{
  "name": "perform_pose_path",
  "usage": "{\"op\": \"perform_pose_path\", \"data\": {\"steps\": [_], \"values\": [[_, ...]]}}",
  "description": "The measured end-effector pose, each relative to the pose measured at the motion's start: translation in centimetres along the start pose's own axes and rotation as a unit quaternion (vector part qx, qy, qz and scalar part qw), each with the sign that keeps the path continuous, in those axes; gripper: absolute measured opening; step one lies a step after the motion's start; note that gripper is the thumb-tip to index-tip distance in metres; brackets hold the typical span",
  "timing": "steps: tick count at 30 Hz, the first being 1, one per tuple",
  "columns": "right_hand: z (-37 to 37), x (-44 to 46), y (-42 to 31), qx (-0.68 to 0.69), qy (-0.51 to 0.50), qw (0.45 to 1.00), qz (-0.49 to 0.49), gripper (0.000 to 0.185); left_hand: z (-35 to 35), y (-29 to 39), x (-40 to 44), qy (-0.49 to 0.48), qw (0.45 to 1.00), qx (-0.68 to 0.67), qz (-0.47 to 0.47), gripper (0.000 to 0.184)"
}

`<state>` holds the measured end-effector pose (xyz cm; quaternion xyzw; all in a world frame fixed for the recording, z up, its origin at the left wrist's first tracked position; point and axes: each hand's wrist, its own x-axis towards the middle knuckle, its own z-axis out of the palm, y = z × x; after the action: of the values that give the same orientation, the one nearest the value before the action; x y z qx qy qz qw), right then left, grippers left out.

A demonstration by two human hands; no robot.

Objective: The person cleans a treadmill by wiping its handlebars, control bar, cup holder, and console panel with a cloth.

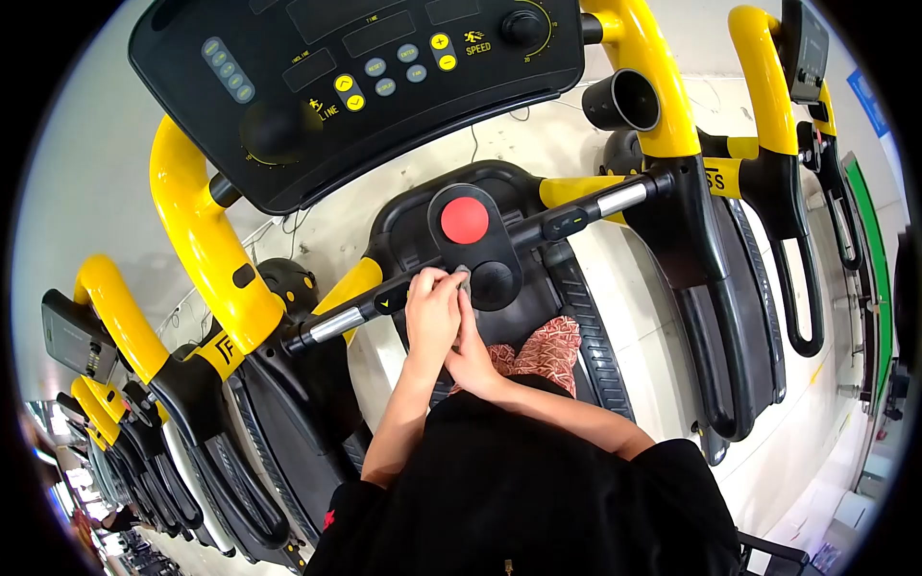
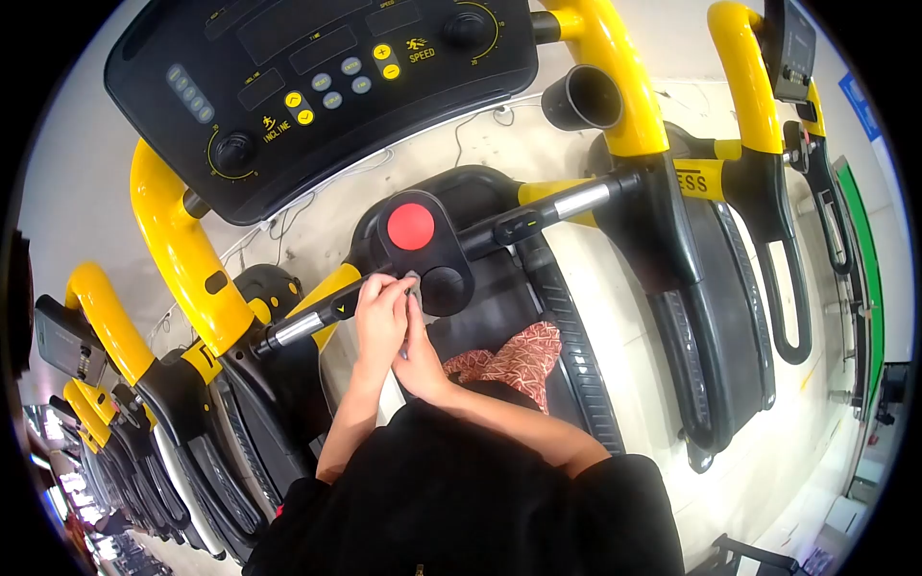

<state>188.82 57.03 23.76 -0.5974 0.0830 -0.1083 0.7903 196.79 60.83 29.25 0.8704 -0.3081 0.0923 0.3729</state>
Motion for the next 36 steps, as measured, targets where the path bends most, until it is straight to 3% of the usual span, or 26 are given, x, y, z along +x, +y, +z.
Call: {"op": "perform_pose_path", "data": {"steps": [5,13,19,23,27,29,33,36], "values": [[0.2,1.3,-1.7,0.009,-0.001,1.000,0.022,0.087,-0.2,-0.1,1.9,-0.038,0.999,0.022,-0.012,0.023],[-0.6,-0.6,-0.4,-0.193,-0.026,0.981,-0.011,0.086,0.5,-0.2,-1.6,0.013,0.999,-0.025,-0.026,0.025],[-0.1,1.8,-1.8,-0.143,0.003,0.989,-0.050,0.081,-0.3,-0.3,1.8,-0.021,1.000,0.002,-0.013,0.021],[-0.5,1.2,-2.6,-0.091,0.013,0.996,-0.007,0.081,0.3,-0.5,1.5,-0.004,1.000,0.013,0.004,0.021],[-1.2,-0.5,-0.4,-0.118,0.006,0.993,0.011,0.082,1.0,-0.6,-1.6,0.029,1.000,0.000,0.007,0.024],[-1.2,-0.9,-0.8,-0.167,0.006,0.985,-0.042,0.081,1.1,-0.5,-2.4,0.029,0.999,-0.015,-0.014,0.023],[-1.5,0.5,-0.9,-0.141,0.002,0.990,0.008,0.077,0.5,-0.7,-1.2,0.056,0.998,-0.041,-0.008,0.018],[-1.7,1.0,-0.6,-0.131,-0.001,0.991,-0.025,0.073,0.3,-0.9,-0.5,0.066,0.996,-0.052,-0.012,0.016]]}}
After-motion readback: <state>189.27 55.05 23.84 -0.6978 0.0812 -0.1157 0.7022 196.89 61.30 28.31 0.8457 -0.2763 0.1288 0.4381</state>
